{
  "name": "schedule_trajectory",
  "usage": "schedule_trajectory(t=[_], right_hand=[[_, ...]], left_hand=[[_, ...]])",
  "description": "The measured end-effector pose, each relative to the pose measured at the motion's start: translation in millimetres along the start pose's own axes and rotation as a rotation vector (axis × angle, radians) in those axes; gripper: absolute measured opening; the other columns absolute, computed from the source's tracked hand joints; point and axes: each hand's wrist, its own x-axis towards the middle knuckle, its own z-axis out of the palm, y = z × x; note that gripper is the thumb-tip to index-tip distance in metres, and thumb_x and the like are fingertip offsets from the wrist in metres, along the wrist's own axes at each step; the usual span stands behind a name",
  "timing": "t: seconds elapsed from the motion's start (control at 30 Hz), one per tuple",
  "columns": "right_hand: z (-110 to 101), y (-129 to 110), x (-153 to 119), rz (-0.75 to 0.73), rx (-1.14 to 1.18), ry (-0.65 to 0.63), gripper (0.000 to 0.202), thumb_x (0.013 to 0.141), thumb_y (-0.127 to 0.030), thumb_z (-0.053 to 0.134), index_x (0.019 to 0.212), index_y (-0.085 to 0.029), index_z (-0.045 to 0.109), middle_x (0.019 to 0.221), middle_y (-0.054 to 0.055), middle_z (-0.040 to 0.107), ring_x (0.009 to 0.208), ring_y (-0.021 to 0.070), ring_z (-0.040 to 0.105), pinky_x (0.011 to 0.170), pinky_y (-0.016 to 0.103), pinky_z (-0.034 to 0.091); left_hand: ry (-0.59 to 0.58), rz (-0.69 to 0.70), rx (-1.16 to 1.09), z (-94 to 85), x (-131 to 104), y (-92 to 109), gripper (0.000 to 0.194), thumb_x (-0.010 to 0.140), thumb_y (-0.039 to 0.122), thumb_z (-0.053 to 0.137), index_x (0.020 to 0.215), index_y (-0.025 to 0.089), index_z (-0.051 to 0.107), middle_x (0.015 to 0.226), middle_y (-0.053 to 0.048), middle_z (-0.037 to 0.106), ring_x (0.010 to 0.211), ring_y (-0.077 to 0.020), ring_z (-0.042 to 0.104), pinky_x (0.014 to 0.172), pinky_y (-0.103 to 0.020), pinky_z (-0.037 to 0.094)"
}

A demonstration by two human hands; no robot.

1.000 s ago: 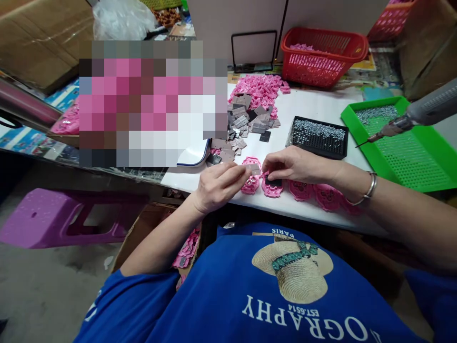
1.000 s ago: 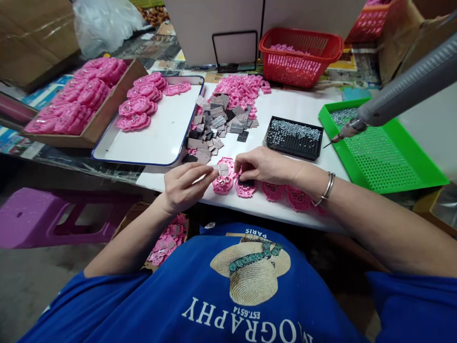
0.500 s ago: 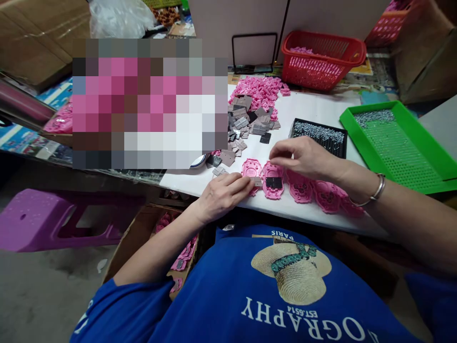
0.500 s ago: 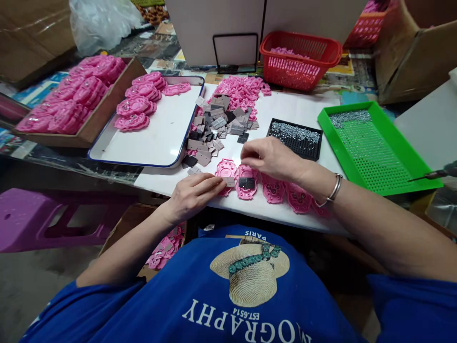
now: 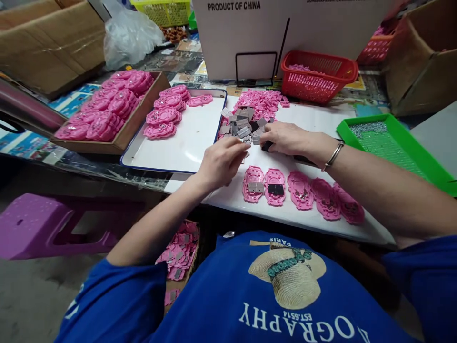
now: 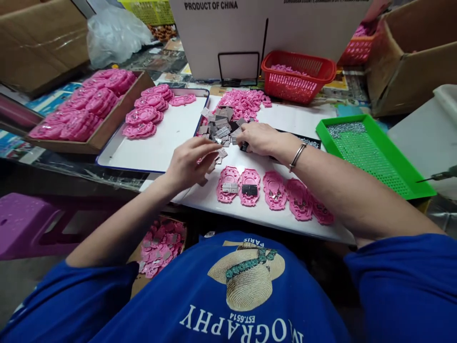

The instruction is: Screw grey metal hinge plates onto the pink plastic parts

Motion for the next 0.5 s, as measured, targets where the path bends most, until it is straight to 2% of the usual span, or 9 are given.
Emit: schedule_trajectory(t=[0.1, 0.23, 0.37, 0.5], right_hand=[[-6, 0, 2, 0.006, 0.047, 0.004, 0.027, 0.069, -0.011, 0.068, 0.093, -0.024, 0.069, 0.103, 0.006, 0.063, 0.091, 0.0206, 0.057, 0.072, 0.031, 0.041], [-10, -2, -1, 0.073, 0.157, 0.037, 0.014, 0.071, -0.016, 0.072, 0.083, -0.021, 0.067, 0.080, 0.002, 0.064, 0.078, 0.0182, 0.059, 0.069, 0.030, 0.041], [-13, -5, -17, 0.142, 0.355, 0.107, 0.017, 0.083, -0.020, 0.063, 0.099, -0.015, 0.065, 0.084, 0.004, 0.067, 0.075, 0.0138, 0.060, 0.067, 0.028, 0.045], [-16, -7, -45, 0.168, 0.844, 0.138, 0.030, 0.084, -0.016, 0.058, 0.114, -0.015, 0.062, 0.075, 0.001, 0.063, 0.059, 0.0094, 0.053, 0.054, 0.024, 0.043]], left_hand=[[-0.157, -0.104, 0.068, 13.3, 36, -12, 0.029, 0.091, 0.020, 0.053, 0.116, 0.016, 0.068, 0.108, -0.010, 0.067, 0.098, -0.0225, 0.064, 0.085, -0.033, 0.050], [-0.344, -0.147, 0.158, 29.2, 67, -15, 0.034, 0.089, 0.016, 0.050, 0.118, 0.018, 0.068, 0.112, -0.009, 0.065, 0.105, -0.0243, 0.063, 0.085, -0.033, 0.049], [-0.436, -0.155, 0.222, 35.9, 76, -14, 0.031, 0.089, 0.019, 0.050, 0.113, 0.018, 0.070, 0.109, -0.010, 0.066, 0.106, -0.0263, 0.062, 0.081, -0.033, 0.049], [-0.459, -0.151, 0.237, 37.7, 77, -15, 0.029, 0.086, 0.020, 0.053, 0.110, 0.018, 0.071, 0.108, -0.011, 0.066, 0.105, -0.0271, 0.062, 0.082, -0.034, 0.049]])
